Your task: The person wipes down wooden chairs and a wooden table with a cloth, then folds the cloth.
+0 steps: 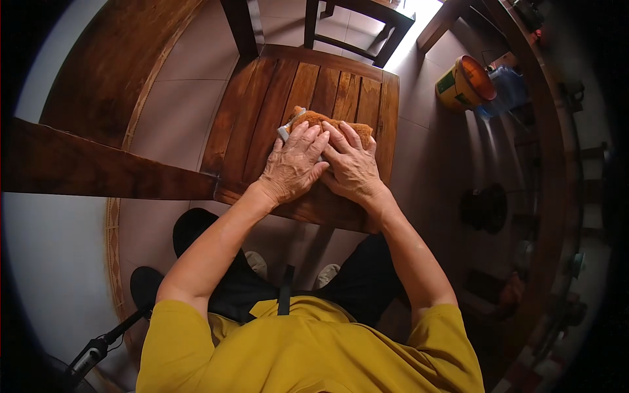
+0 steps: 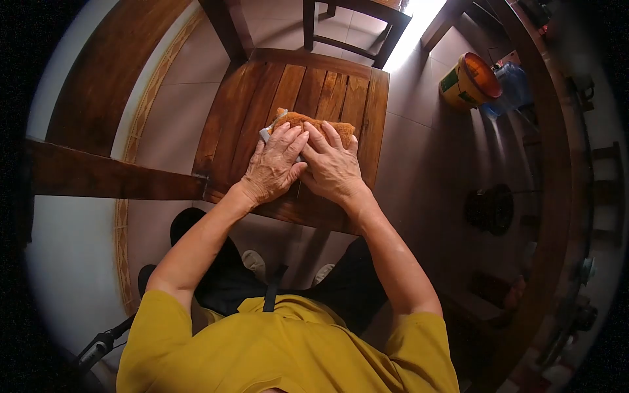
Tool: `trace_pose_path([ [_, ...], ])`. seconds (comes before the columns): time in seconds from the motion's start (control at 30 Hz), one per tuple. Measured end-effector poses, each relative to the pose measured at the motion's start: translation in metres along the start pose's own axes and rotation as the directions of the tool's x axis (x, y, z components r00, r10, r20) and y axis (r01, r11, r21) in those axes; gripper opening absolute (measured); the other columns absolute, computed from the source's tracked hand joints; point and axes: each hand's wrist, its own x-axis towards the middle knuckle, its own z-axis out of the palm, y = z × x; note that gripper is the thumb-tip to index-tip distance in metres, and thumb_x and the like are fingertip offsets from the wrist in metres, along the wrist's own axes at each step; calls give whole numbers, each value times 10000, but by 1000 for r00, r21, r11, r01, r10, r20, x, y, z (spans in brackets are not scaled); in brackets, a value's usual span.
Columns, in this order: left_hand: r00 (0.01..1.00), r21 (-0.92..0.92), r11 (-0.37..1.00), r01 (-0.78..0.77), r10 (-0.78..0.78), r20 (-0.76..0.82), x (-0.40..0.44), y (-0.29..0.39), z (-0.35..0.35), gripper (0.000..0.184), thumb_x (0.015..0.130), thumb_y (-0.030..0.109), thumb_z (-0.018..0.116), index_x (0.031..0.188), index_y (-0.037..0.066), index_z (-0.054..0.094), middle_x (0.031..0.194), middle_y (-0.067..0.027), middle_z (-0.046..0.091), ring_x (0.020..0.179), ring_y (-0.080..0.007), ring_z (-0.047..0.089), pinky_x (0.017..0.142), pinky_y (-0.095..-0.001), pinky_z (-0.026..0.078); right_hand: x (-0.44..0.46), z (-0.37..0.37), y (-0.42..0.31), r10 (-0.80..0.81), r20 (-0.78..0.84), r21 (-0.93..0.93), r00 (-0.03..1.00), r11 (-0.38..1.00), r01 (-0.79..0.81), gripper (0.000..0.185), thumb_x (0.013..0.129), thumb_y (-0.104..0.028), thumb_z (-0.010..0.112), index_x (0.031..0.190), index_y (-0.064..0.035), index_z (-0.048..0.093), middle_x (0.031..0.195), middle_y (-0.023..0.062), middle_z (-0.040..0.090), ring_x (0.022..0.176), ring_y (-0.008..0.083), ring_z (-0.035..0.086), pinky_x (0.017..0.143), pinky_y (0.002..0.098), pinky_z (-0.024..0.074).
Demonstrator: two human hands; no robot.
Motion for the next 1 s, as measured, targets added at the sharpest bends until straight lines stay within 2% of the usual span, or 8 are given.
trace_pose_path([
  [0.17, 999, 6, 1000, -24, 24, -21, 11, -6, 7, 560, 895, 331, 593, 1366, 58, 463, 1390, -171, 442, 1346, -352, 358, 1079, -546, 281, 6, 3, 8, -2, -28, -10, 1000, 1000, 2, 585, 763, -373, 685, 1306, -220, 527, 1486, 33, 386, 1366, 304, 349, 977, 644, 282],
  [0.5, 997, 95, 995, -36, 43, -63, 13, -8, 24, 531, 906, 317, 574, 1361, 65, 464, 1398, -155, 440, 1344, -344, 360, 1089, -549, 268, 4, 16, 13, 16, -89, -14, 996, 1000, -17, 542, 786, -380, 662, 1295, -235, 541, 1476, 14, 400, 1358, 305, 364, 975, 675, 280],
  [0.57, 997, 111, 994, -25, 32, -65, 12, -8, 27, 528, 915, 319, 563, 1368, 70, 453, 1402, -142, 440, 1345, -339, 361, 1090, -552, 265, 4, 20, 12, 35, -103, -40, 994, 998, -39, 540, 808, -377, 635, 1312, -216, 532, 1481, 5, 407, 1372, 284, 361, 965, 612, 299],
  [0.67, 997, 141, 990, -18, 28, -75, 12, -9, 32, 527, 922, 323, 557, 1375, 77, 443, 1406, -135, 437, 1345, -336, 361, 1088, -556, 267, 4, 27, 14, 43, -121, -35, 992, 998, -47, 552, 815, -398, 632, 1329, -228, 524, 1477, -4, 413, 1376, 274, 355, 971, 610, 293],
  [0.73, 994, 150, 989, -16, 31, -101, 10, -13, 37, 521, 926, 330, 553, 1372, 83, 443, 1412, -127, 432, 1350, -329, 353, 1078, -556, 279, 7, 31, 14, 64, -93, 0, 994, 998, -64, 520, 834, -404, 612, 1323, -257, 517, 1485, -5, 386, 1387, 283, 322, 991, 670, 265],
  [0.87, 991, 148, 989, 7, 12, -132, 8, -20, 52, 520, 931, 338, 545, 1373, 86, 437, 1420, -118, 430, 1358, -318, 341, 1062, -565, 296, 10, 43, 17, 68, -98, 16, 993, 998, -66, 504, 849, -410, 599, 1327, -270, 520, 1490, -12, 381, 1390, 280, 317, 1001, 698, 242],
  [0.93, 992, 149, 989, 18, 1, -127, 7, -24, 56, 517, 943, 347, 525, 1385, 98, 427, 1434, -108, 424, 1365, -315, 336, 1060, -575, 298, 11, 46, 19, 59, -82, -46, 995, 997, -63, 616, 816, -402, 619, 1396, -263, 465, 1505, -16, 379, 1391, 271, 324, 981, 623, 282],
  [1.0, 993, 149, 988, 30, -13, -118, 5, -27, 57, 515, 953, 359, 508, 1392, 105, 420, 1442, -102, 423, 1373, -313, 330, 1059, -583, 294, 11, 49, 17, 68, -96, -49, 993, 996, -73, 620, 818, -415, 609, 1402, -274, 455, 1507, -12, 377, 1395, 271, 319, 972, 629, 282],
])
